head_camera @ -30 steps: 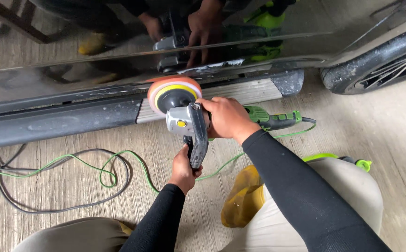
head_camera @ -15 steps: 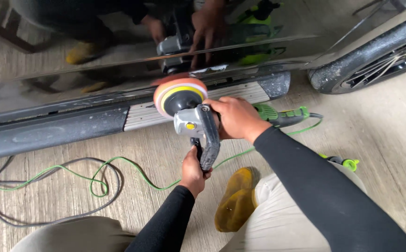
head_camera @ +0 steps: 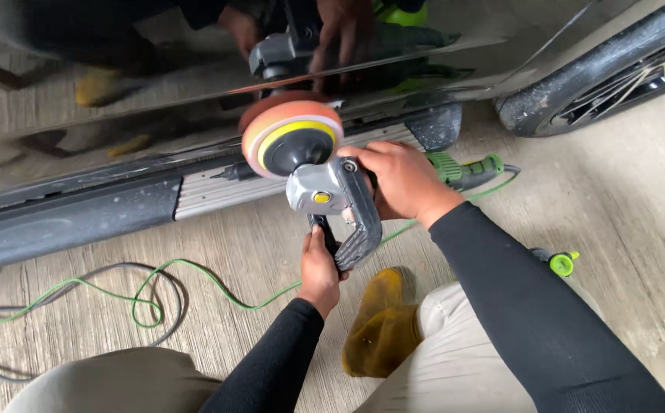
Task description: The person uses a rotary polisher to buff the lower side panel of a black car. They pause to apply a white polishing compound from a tube onto the car's surface and the polishing pad, then resume buffing the area.
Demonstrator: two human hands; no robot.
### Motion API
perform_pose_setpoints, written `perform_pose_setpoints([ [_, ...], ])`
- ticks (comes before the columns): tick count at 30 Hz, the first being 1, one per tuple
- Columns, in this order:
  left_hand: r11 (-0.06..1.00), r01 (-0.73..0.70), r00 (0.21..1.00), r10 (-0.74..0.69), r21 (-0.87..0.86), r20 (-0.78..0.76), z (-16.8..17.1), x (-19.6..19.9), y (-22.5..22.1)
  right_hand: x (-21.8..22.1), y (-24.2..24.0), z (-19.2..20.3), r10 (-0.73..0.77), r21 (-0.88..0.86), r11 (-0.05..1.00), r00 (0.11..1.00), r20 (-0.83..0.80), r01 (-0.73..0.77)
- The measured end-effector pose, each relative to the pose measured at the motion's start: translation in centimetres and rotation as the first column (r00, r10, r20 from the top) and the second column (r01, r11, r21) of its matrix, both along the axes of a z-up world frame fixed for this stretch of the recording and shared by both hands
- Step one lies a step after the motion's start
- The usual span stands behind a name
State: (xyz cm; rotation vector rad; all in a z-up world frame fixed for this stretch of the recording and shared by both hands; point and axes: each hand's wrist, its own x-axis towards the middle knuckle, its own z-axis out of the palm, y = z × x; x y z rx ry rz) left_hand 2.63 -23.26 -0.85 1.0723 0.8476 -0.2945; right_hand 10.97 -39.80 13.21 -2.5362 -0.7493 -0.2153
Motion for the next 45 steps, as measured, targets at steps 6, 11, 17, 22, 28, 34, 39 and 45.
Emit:
perform_pose_setpoints([
  [6, 0.999, 0.042, 0.996, -0.041, 0.017, -0.082, -0.7, -1.0, -1.0, 1.1, -0.9, -3.0, 0.025, -0.019, 0.999, 0.989, -0.145, -0.028],
  [11, 0.996, 0.087, 0.994, -0.085, 0.025, -0.066, -0.2, -1.4, -2.0, -0.6, -2.1, 0.1, 0.016, 0.073, 0.997, 0.985, -0.173, -0.003],
  [17, 0.989, 0.146, 0.989, -0.146, 0.015, 0.007, 1.1, -0.6, -2.9, -0.8, -3.7, 1.9, -0.004, 0.115, 0.993, 0.991, -0.133, 0.019],
  [22, 0.993, 0.119, 0.992, -0.120, -0.016, -0.030, 0.0, -0.9, -2.4, 0.5, -2.9, -1.4, 0.009, 0.060, 0.998, 0.992, -0.128, -0.001],
  [28, 0.995, 0.098, 0.990, -0.098, -0.007, -0.103, 0.3, -1.2, -1.7, 2.1, -3.2, -7.0, -0.008, 0.013, 1.000, 0.985, -0.175, 0.011],
  [34, 0.998, 0.046, 0.998, -0.044, 0.050, -0.046, 0.5, -1.2, -1.6, 1.5, -2.5, -4.2, -0.036, -0.019, 0.999, 0.991, -0.131, 0.033],
  [39, 0.999, -0.008, 1.000, 0.008, 0.045, 0.005, 2.4, -0.7, 0.1, 0.9, 0.0, -0.7, -0.012, -0.058, 0.998, 0.996, -0.083, 0.007],
  [45, 0.998, -0.056, 0.998, 0.056, 0.006, -0.042, -0.1, -1.9, 3.1, 1.3, 4.4, -3.5, 0.032, -0.167, 0.985, 0.998, -0.050, -0.040],
])
